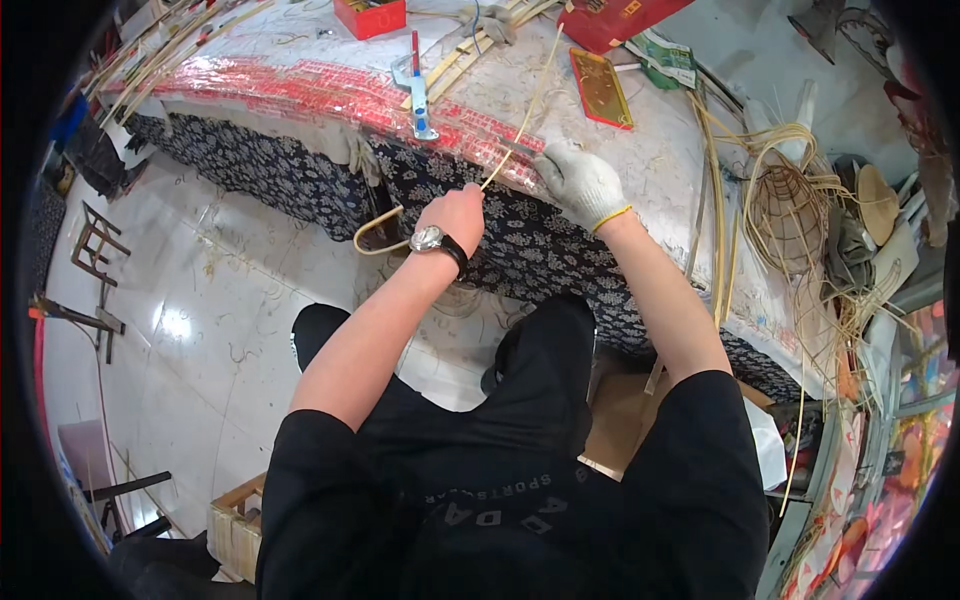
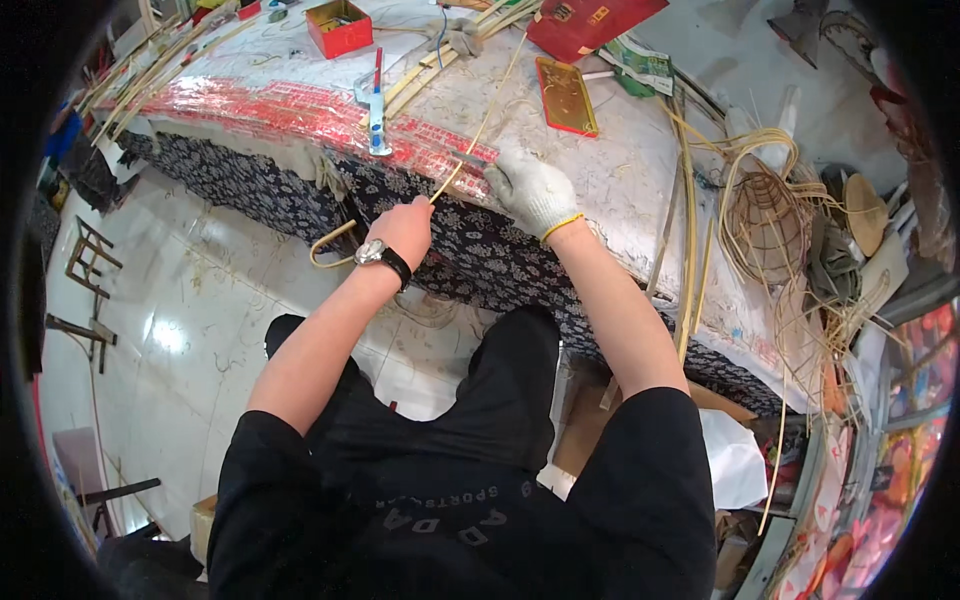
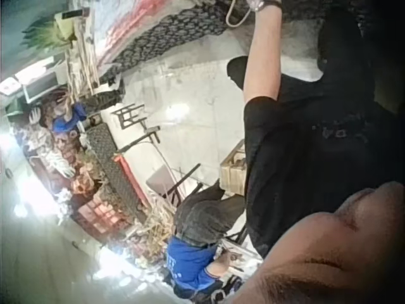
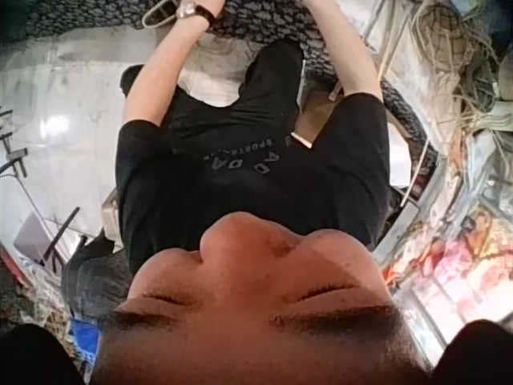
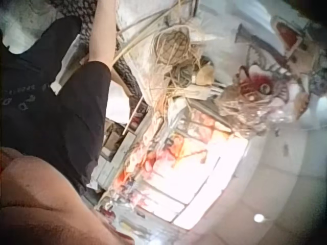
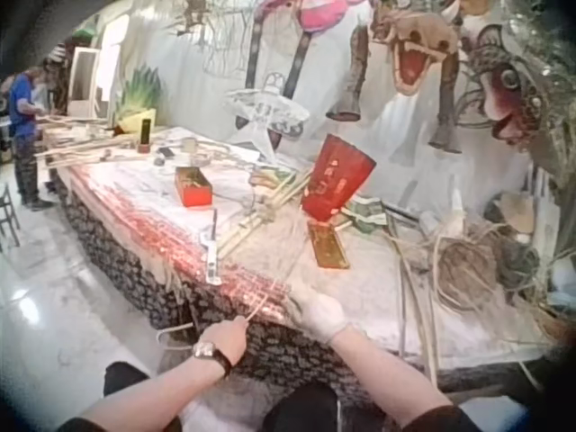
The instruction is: Bending and shaping long flexible bamboo strips into loops for manufacturing or craft purposes.
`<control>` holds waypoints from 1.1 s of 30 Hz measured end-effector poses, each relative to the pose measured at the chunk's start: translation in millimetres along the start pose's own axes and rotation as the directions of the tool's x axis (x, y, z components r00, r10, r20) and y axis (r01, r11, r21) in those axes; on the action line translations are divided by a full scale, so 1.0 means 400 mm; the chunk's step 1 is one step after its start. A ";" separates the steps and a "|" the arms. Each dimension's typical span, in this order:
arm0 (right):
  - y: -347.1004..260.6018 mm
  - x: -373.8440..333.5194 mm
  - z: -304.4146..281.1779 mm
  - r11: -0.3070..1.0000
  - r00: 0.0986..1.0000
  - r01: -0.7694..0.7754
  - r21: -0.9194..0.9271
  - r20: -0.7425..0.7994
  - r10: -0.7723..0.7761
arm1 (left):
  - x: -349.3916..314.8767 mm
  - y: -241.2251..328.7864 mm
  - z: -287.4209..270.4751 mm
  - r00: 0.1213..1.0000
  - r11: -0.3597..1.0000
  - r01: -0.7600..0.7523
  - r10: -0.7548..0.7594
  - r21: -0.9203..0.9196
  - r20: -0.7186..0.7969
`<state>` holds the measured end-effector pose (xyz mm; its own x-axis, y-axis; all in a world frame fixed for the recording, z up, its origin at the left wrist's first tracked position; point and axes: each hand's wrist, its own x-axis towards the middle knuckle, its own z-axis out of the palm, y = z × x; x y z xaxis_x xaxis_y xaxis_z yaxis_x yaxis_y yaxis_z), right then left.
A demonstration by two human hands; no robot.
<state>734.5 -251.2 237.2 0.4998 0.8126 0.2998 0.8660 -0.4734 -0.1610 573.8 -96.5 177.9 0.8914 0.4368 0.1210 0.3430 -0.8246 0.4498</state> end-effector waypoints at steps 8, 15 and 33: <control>0.001 0.011 0.013 0.995 0.996 0.086 -0.050 0.000 -0.086 | -0.031 0.008 -0.010 0.999 0.999 0.031 -0.031 0.015 -0.013; -0.019 0.015 0.011 0.992 0.998 0.029 -0.122 0.052 -0.023 | -0.063 -0.003 -0.015 0.999 0.999 0.028 -0.027 0.028 -0.035; -0.009 0.005 0.017 0.985 0.992 0.110 -0.136 -0.045 -0.117 | -0.256 -0.043 -0.045 0.999 0.995 0.051 -0.052 0.092 0.010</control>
<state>732.6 -245.7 232.0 0.3939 0.8463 0.3586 0.9062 -0.4228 0.0023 471.4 -120.4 173.6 0.8754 0.4753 0.0886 0.4134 -0.8309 0.3723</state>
